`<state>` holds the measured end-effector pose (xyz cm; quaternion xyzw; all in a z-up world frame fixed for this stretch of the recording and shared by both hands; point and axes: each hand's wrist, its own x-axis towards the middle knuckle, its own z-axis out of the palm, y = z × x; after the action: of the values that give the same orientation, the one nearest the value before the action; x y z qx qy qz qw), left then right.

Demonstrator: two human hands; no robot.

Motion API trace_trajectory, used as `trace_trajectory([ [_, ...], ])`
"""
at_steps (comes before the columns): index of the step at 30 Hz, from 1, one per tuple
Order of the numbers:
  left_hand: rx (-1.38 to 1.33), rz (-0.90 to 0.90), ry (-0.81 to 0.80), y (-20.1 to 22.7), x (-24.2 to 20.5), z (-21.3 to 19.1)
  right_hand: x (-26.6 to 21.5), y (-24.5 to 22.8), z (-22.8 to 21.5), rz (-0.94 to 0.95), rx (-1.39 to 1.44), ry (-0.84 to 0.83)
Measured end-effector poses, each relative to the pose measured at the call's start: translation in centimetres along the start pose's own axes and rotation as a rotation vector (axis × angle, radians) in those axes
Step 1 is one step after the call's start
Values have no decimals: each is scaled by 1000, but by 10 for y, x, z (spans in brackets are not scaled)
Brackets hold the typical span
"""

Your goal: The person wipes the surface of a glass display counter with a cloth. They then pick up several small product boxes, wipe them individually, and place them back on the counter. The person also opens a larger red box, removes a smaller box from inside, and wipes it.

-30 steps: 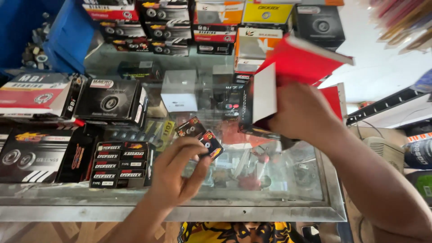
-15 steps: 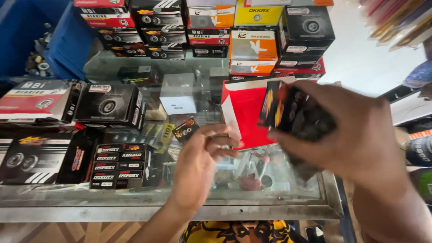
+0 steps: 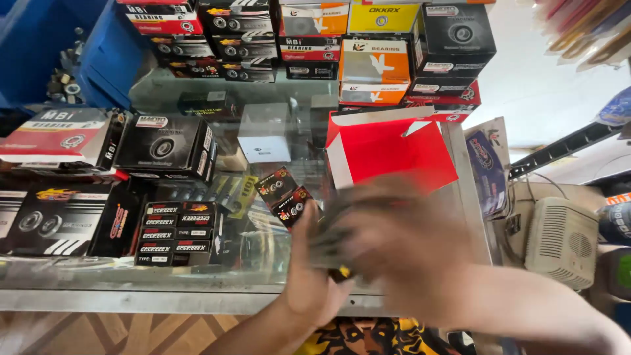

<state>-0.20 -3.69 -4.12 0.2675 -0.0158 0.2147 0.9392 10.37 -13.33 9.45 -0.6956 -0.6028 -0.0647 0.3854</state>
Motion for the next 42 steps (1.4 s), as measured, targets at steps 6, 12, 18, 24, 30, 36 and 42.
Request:
trace_trajectory([
  [6, 454, 262, -87, -53, -10, -62, -13, 15, 24, -293, -188, -7],
  [12, 556, -210, -93, -7, 11, 26, -23, 29, 14, -8, -147, 152],
  [18, 1124, 67, -306, 54, 15, 62, -29, 46, -19, 484, 216, 333],
  [24, 1454, 323, -192, 54, 9, 51, -44, 40, -2, 471, 377, 49],
  [30, 1624, 645, -379, 27, -1, 27, -79, 45, 24, 412, 227, -128],
  [36, 1686, 486, -506, 56, 1, 30, -97, 66, 10, 687, 211, -222],
  [42, 2302, 471, -302, 104, 25, -3, -96, 76, 10, 651, 69, -370],
])
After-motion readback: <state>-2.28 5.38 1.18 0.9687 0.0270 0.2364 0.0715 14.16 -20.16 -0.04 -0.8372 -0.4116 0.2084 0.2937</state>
